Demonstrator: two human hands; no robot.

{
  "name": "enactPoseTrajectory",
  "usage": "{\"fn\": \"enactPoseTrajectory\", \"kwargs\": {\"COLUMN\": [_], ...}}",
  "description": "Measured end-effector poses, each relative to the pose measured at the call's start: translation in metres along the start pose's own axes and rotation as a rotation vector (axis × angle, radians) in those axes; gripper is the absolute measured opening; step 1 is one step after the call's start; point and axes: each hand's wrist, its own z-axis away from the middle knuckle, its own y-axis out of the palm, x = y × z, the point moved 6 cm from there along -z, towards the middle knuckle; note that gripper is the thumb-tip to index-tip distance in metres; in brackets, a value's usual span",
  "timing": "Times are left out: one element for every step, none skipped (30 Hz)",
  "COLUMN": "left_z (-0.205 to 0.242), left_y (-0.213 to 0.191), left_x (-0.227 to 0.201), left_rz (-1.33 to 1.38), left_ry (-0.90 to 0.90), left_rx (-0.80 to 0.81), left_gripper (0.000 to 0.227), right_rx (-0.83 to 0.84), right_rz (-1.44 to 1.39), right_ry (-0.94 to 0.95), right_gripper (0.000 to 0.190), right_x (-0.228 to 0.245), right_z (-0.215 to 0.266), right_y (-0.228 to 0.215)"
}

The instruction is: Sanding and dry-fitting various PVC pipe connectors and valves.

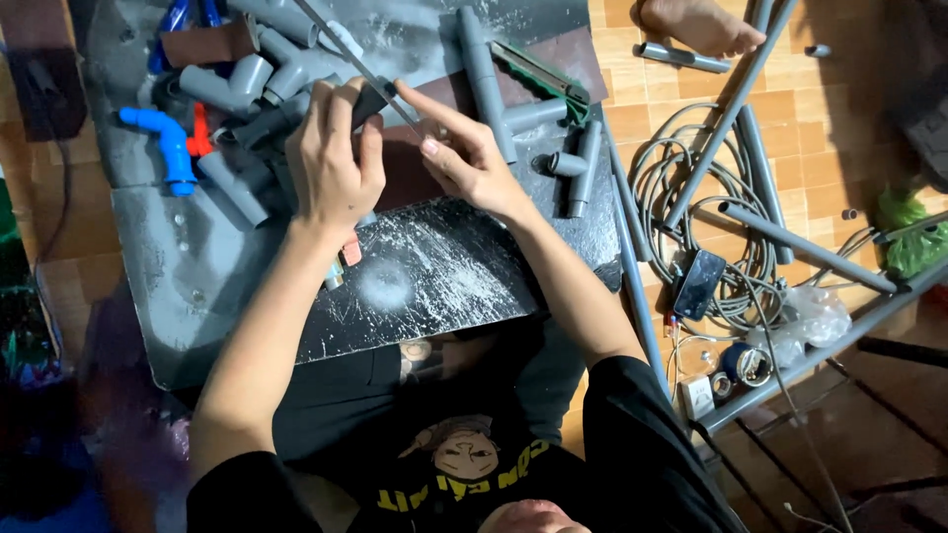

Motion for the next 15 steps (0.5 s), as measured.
{"fn": "enactPoseTrajectory", "kwargs": {"left_z": [-0.0009,-0.0021,-0.0029,-0.0009,0.0003,-0.0004,-0.0015,-0.0032,-0.0048,-0.0024,-0.0021,-0.0006,0.0005,-0.0003,-0.0014], "left_y": [0.0007,0.0005,0.0005,0.0001,0.0003,-0.0003,-0.0014,-0.0016,-0.0016,-0.0014,-0.0002,0.0004,0.0009,0.0,-0.0009], "left_x": [0.0016,0.0012,0.0009,0.0005,-0.0009,-0.0019,-0.0033,-0.003,-0.0027,-0.0025,-0.0013,-0.0005,-0.0001,-0.002,-0.0031], "left_rz": [0.005,0.007,0.011,0.015,0.018,0.024,0.03,0.031,0.026,0.023,0.025,0.032,0.04,0.045,0.057], "left_ry": [-0.014,-0.011,-0.005,-0.004,-0.006,-0.007,-0.009,-0.002,0.005,0.007,0.008,0.009,0.009,0.016,0.003], "left_rx": [0.004,0.005,0.002,0.005,0.012,0.007,0.002,-0.003,-0.003,0.005,0.007,0.009,0.01,0.012,0.02], "left_gripper": [0.027,0.027,0.026,0.026,0.026,0.025,0.025,0.025,0.026,0.027,0.027,0.023,0.02,0.02,0.022], "right_rx": [0.013,0.009,0.017,0.022,0.017,0.033,0.05,0.05,0.069,0.083,0.08,0.077,0.075,0.069,0.067], "right_rz": [-0.019,-0.017,-0.028,-0.043,-0.047,-0.052,-0.057,-0.052,-0.044,-0.042,-0.042,-0.055,-0.067,-0.064,-0.071], "right_ry": [-0.004,-0.005,-0.004,0.003,0.007,-0.008,-0.023,-0.03,-0.048,-0.06,-0.06,-0.049,-0.038,-0.041,-0.044], "right_gripper": [0.056,0.056,0.056,0.057,0.057,0.056,0.056,0.056,0.056,0.055,0.055,0.055,0.054,0.054,0.054], "right_x": [0.0005,0.0009,0.0005,-0.0016,-0.0027,-0.0018,-0.0002,0.0027,0.0062,0.0072,0.0062,0.0042,0.0026,0.002,0.0019], "right_z": [-0.0012,-0.002,-0.0027,-0.0012,0.0005,0.0011,0.0016,-0.0012,-0.0038,-0.003,-0.0026,-0.0011,0.0004,0.0001,-0.0001], "right_y": [0.0005,-0.0009,-0.0019,-0.001,-0.0012,-0.0005,0.0004,-0.0013,-0.0017,-0.0002,-0.0008,-0.0006,-0.0004,-0.0013,-0.0019]}}
